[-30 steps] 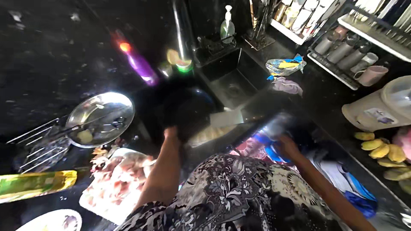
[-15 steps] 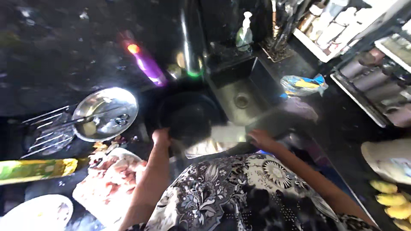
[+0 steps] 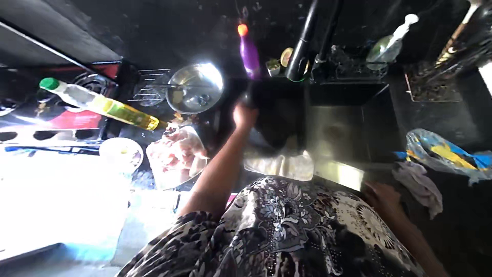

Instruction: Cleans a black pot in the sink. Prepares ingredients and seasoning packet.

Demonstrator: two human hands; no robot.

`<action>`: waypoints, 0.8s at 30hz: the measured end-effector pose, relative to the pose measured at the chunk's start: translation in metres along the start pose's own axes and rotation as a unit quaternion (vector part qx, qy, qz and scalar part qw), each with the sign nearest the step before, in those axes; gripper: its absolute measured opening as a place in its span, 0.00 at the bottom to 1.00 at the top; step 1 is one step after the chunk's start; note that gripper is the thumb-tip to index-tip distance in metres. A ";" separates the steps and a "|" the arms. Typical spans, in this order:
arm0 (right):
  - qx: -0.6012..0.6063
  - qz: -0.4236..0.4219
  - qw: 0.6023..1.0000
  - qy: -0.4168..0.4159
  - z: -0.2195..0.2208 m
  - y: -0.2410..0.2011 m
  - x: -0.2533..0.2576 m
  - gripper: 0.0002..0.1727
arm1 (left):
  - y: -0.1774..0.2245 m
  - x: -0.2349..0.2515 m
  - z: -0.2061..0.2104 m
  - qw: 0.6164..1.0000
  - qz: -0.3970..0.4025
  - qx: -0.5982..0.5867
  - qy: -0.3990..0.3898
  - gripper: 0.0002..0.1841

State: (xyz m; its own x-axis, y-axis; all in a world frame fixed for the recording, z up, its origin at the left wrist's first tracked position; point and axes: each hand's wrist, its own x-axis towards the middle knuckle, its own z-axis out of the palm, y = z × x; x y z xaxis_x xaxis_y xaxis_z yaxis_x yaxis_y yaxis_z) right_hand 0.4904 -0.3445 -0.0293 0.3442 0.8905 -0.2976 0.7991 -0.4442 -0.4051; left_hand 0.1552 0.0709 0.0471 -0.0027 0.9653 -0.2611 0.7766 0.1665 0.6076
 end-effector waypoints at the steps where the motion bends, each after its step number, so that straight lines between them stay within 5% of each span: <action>1: -0.003 0.003 1.000 0.016 0.000 0.017 -0.001 0.24 | 0.007 -0.005 -0.001 1.000 0.003 0.012 0.005 0.23; 6: -0.003 0.024 0.999 0.049 -0.005 0.086 0.001 0.27 | 0.023 -0.026 0.001 0.993 0.053 0.103 0.013 0.20; 14: 0.030 0.003 0.997 0.066 -0.059 0.089 0.022 0.24 | 0.003 -0.042 0.008 0.952 0.214 0.209 0.069 0.16; 19: 0.020 -0.082 0.992 0.096 -0.092 0.037 0.080 0.22 | -0.001 -0.043 -0.009 0.950 0.205 0.201 0.126 0.14; 24: 0.008 -0.165 0.982 0.090 -0.113 -0.061 0.155 0.19 | -0.002 -0.048 -0.022 0.966 0.156 0.130 0.157 0.11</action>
State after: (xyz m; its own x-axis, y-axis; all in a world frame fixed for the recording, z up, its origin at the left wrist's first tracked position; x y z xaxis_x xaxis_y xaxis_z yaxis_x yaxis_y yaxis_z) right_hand 0.5504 -0.1679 0.0466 0.1499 0.9887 0.0094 0.8745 -0.1281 -0.4678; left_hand 0.1392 0.0282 0.0750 0.0971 0.9807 0.1699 0.9027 -0.1587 0.4000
